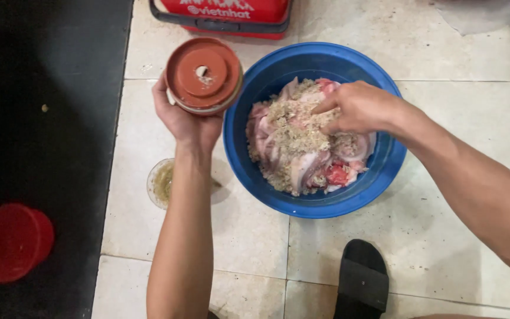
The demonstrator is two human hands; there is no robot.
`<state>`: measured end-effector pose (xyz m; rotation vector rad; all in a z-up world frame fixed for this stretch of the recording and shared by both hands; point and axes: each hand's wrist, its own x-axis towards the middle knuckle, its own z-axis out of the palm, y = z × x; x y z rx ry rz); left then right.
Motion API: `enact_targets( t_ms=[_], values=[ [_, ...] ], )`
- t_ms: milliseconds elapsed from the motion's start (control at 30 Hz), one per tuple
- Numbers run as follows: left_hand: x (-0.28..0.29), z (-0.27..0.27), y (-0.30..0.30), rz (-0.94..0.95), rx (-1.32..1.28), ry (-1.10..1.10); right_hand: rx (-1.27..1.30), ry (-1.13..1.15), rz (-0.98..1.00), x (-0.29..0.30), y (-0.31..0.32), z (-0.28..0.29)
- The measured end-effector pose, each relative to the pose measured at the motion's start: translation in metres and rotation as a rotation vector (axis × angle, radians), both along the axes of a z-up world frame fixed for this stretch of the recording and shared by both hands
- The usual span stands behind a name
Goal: Seasoning raw pork meat in a large blue basin using minced ingredients and liquid seasonings.
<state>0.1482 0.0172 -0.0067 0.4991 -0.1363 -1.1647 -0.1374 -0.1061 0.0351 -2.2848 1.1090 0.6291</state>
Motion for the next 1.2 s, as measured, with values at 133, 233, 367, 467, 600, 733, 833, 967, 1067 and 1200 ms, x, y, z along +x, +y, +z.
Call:
enact_targets(
  t_ms=[133, 233, 367, 467, 600, 733, 833, 967, 1067, 1200],
  values=[
    [0.099, -0.017, 0.049, 0.139, -0.005, -0.028, -0.49, -0.731, 0.383, -0.002, 0.001, -0.024],
    [0.165, -0.058, 0.114, 0.326, 0.041, -0.114, -0.353, -0.724, 0.282, 0.049, 0.037, 0.008],
    [0.22, -0.149, 0.194, 0.583, 0.303, -0.074, -0.047, -0.706, 0.365, 0.138, 0.088, 0.003],
    [0.211, -0.213, 0.233, 0.624, 0.463, -0.002, -0.057, -0.673, 0.519, 0.205, 0.127, -0.033],
    [0.191, -0.253, 0.25, 0.611, 0.539, 0.185, -0.123, -0.482, 0.519, 0.252, 0.149, -0.072],
    [0.175, -0.206, 0.248, 0.814, 1.211, -0.087, 0.031, -0.335, 0.422, 0.265, 0.138, -0.121],
    [0.164, -0.161, 0.225, 0.842, 1.521, -0.619, 0.103, -0.359, 0.349, 0.252, 0.126, -0.097],
    [0.133, -0.106, 0.159, 0.831, 1.013, -0.995, 0.162, -0.437, 0.143, 0.218, 0.098, -0.029],
    [0.087, -0.064, 0.101, 0.017, 0.632, -0.385, 0.245, -0.519, -0.1, 0.183, 0.079, 0.017],
    [0.019, -0.014, 0.064, -0.351, 0.048, 0.08, 0.286, -0.635, -0.289, 0.127, 0.056, 0.029]
  ],
)
